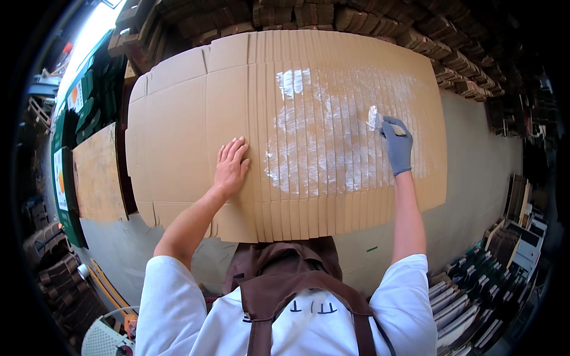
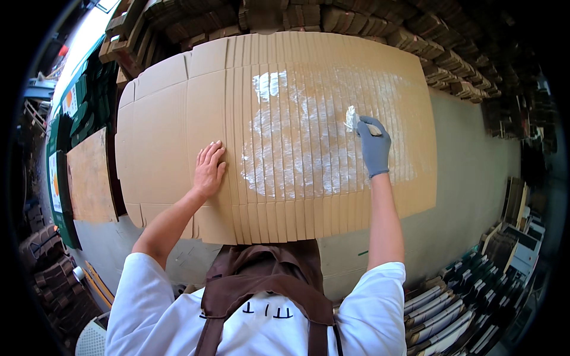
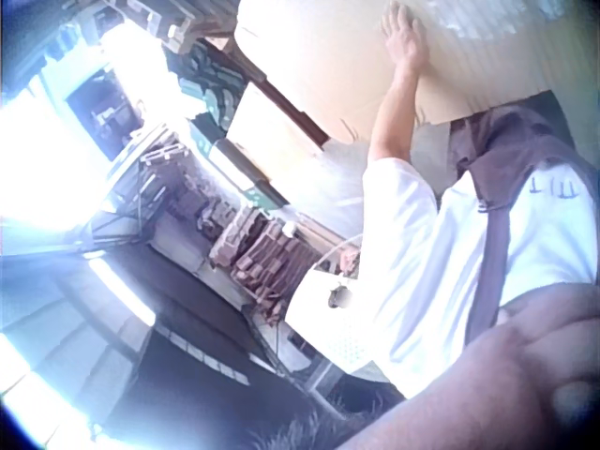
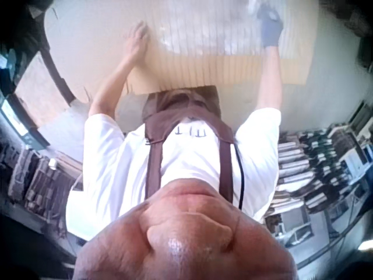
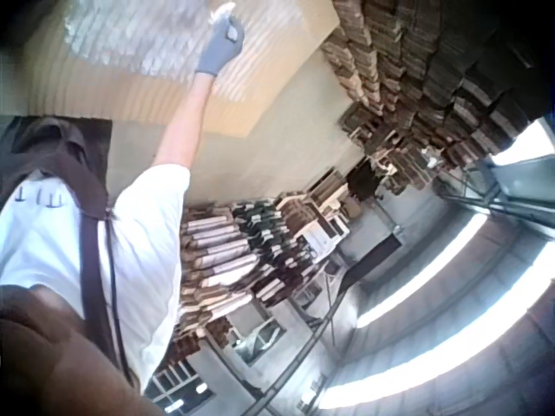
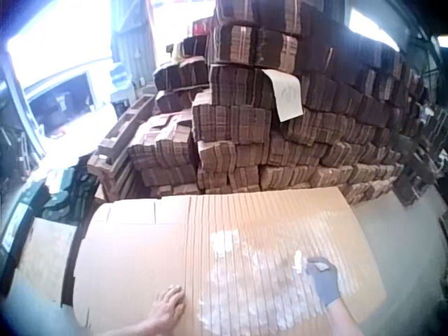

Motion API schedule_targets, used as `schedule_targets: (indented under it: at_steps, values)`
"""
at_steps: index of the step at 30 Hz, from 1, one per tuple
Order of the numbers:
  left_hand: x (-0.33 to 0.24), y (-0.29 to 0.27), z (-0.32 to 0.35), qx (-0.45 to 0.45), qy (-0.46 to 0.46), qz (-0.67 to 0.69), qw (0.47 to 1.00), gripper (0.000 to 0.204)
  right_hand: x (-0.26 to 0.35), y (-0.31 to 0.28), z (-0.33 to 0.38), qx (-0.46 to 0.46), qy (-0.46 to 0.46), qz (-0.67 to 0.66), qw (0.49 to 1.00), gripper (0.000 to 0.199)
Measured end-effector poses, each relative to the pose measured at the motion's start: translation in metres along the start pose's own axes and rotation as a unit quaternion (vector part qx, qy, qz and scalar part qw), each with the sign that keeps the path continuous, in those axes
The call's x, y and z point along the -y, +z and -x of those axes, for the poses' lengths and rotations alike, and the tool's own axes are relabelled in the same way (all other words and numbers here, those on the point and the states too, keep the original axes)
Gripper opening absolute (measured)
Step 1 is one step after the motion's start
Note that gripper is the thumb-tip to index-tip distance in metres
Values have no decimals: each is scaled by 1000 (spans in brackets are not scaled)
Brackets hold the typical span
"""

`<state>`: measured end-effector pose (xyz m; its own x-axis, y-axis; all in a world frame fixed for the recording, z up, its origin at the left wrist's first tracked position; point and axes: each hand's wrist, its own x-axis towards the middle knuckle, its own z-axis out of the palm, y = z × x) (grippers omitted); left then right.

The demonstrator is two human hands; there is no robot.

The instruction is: The person applies a white paste to a large corrugated cardboard sheet using a small brush. They repeatedly dip the brush into a container and spread the paste across the surface in sections.

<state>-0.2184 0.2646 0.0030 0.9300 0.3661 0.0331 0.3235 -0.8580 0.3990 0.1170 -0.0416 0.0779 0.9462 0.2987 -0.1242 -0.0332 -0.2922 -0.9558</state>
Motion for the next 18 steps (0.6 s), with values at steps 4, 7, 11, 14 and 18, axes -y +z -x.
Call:
schedule_targets:
  at_steps: [4,7,11,14,18]
  values:
    - [2,-13,-9,8,23,12,1000,42,12,14,20,16,35,-27,999,20]
    - [3,-23,-20,6,59,9,998,40,12,20,31,5,46,-21,999,22]
    - [15,-24,-25,24,84,8,996,36,21,32,43,20,58,21,998,25]
    - [25,-26,-34,37,107,5,994,34,27,40,47,12,64,24,998,27]
    - [31,-36,-46,83,120,31,989,31,34,44,53,-5,57,25,998,28]
